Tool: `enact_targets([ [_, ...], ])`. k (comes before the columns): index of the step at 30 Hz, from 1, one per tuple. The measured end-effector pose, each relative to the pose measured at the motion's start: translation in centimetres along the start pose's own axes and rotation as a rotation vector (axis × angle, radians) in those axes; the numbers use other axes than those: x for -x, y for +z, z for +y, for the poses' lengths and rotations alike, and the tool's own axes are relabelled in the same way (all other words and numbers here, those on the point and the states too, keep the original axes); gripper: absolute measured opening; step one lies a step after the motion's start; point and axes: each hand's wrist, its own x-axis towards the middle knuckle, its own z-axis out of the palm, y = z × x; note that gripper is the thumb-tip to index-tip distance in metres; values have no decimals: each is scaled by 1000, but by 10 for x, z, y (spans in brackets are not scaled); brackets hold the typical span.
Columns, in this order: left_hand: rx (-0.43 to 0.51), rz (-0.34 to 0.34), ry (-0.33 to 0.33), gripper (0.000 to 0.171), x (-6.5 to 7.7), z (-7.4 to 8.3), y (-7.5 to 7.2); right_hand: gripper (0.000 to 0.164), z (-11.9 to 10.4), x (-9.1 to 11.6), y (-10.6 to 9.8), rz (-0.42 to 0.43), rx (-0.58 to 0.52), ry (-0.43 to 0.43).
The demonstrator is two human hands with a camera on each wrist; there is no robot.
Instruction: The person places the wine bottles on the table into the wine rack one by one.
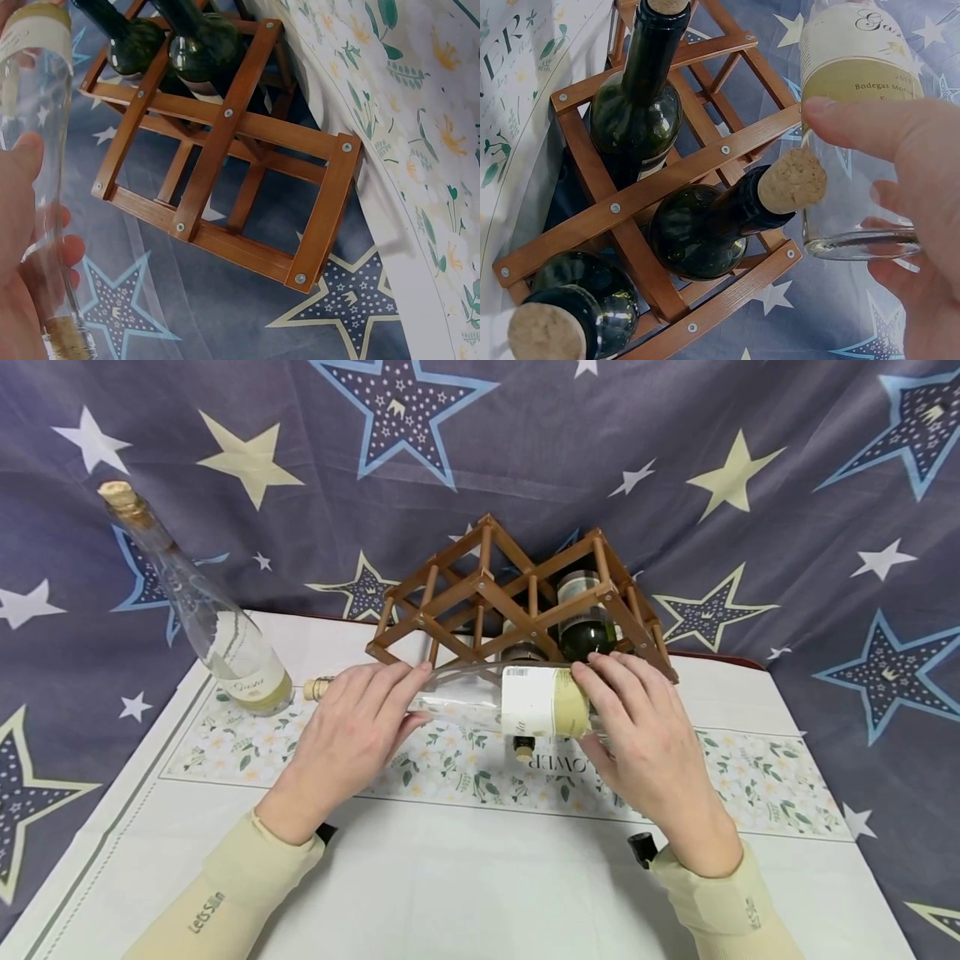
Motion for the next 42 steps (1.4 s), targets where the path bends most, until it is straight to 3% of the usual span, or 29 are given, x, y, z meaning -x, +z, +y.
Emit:
enact_targets([
  [16, -9, 1, -15, 52, 10, -2, -2, 97, -1, 1, 2, -16, -5, 2],
  [42, -1, -11, -72, 54, 26, -7, -6, 92, -1, -1, 0, 37, -27, -16],
])
